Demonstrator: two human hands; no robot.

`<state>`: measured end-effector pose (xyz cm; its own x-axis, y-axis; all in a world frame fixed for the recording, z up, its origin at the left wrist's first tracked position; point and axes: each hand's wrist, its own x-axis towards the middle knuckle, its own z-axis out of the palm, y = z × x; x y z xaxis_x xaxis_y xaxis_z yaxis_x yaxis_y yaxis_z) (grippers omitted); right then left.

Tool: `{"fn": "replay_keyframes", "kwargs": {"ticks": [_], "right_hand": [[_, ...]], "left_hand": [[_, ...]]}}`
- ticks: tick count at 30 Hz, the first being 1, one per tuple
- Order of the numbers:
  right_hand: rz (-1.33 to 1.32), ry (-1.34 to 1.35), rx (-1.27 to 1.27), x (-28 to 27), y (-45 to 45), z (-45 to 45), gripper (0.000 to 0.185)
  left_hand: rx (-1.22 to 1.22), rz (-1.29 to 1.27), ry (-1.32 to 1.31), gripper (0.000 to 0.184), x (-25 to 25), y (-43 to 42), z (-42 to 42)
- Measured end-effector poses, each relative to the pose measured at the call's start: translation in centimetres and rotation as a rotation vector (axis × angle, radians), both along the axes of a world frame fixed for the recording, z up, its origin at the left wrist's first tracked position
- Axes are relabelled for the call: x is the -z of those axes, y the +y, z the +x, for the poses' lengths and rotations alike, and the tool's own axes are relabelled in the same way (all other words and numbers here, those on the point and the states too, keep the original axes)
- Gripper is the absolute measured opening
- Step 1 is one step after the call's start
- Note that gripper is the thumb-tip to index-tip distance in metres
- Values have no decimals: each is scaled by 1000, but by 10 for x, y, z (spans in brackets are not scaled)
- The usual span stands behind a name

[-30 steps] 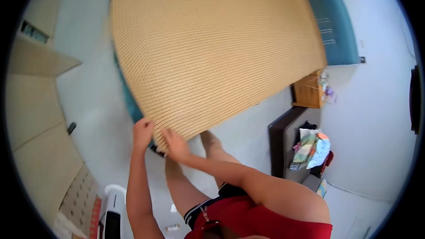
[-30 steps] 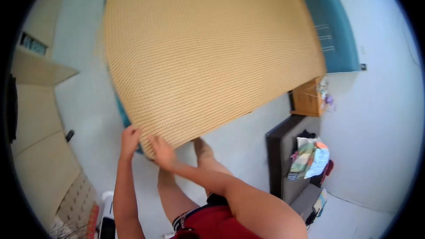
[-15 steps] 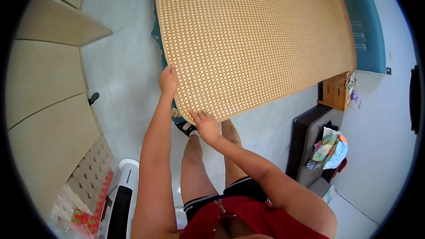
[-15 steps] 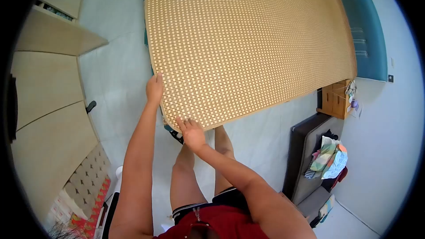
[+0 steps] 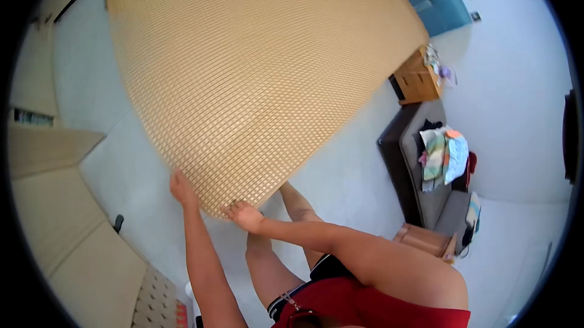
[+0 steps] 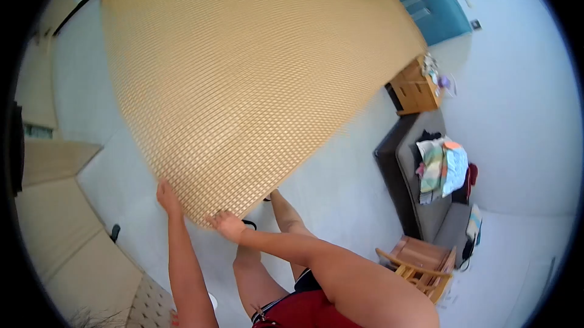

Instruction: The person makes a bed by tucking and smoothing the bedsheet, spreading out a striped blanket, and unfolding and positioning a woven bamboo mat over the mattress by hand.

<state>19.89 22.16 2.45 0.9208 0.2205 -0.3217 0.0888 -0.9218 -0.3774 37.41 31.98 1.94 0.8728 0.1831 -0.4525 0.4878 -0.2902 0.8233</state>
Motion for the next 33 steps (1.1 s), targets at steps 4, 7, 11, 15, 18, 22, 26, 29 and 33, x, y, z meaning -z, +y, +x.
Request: {"fn": "replay_keyframes", "kwargs": {"ticks": [4,7,11,15,18,22,26,29,33], "right_hand": [[22,80,-104,0,-4,4,52],[251,39,-160,-29,-19,10,55],[143,-122,172,-47,-57,36,53],[-47,-51,158,-50,-119,19,49],[-22,177,-268,-45,-162,-15,45],[318,511,203,-61,-221,-61,36],[320,494,760,-72,-303,-125,40],[60,418,1038,-78,-369,-205,35],[-7,152,1453,-117,-394,-303,27]], "left_hand": [[-14,-77,29,42,20,12,3],[76,-74,186,40,34,26,13],[237,542,-66,38,-7,13,15],[808,842,-485,43,-41,0,-24],[1480,502,-326,46,16,27,-93],[1591,406,430,40,-42,19,-143],[1379,407,312,41,-74,53,-165],[1489,713,307,41,-120,47,-163],[1243,336,437,38,-121,54,-154]]}}
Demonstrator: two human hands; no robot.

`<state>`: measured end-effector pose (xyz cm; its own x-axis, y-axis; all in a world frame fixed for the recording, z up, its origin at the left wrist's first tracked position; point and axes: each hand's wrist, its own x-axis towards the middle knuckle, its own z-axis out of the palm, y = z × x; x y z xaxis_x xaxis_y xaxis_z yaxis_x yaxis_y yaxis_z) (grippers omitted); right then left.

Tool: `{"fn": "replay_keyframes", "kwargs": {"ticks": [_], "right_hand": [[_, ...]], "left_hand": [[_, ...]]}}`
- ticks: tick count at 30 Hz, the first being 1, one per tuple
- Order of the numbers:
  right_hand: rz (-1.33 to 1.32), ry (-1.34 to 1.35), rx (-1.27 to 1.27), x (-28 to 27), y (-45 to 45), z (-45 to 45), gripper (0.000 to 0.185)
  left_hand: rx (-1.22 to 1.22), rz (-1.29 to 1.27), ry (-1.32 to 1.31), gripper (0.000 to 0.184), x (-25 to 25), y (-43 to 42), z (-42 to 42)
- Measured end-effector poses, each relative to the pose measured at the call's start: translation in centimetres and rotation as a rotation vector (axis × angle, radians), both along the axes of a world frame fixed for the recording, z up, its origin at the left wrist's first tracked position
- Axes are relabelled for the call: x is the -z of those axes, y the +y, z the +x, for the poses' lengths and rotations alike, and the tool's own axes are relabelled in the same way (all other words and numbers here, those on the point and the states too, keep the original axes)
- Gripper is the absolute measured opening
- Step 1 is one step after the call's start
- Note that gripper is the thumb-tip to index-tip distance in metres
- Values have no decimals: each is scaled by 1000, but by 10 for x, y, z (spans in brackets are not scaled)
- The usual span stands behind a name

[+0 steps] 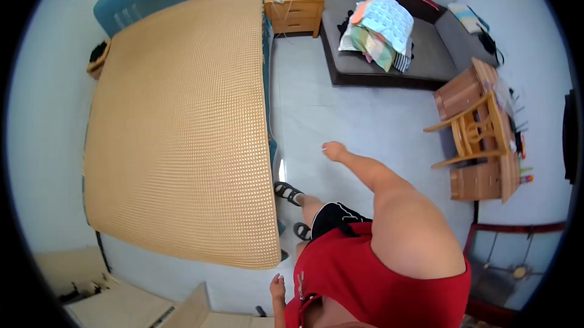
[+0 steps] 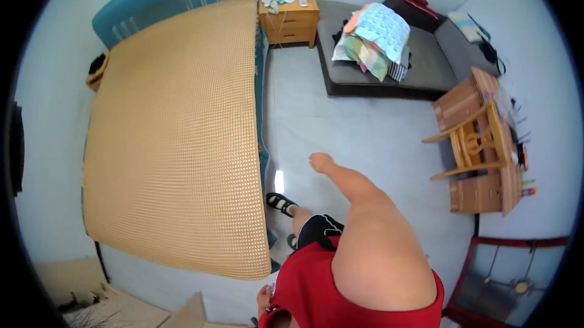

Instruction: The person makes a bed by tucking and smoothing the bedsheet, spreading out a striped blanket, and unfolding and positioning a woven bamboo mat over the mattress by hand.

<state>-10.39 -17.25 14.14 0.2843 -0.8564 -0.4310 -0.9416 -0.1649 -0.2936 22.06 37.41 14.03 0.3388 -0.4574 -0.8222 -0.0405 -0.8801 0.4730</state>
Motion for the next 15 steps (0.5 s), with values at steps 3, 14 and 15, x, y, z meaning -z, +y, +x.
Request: {"fn": "replay_keyframes", "kwargs": {"ticks": [3,14,15], "right_hand": [[13,-82,148,-8,45,-70,31],[573,103,27,-21,333,-261,31],[487,70,23,-3,339,-280,31]], "left_hand": [[105,-82,-79,38,-9,-26,18],[716,1,-300,42,-15,-58,36],[679,-29,-208,43,-9,-62,36]]}}
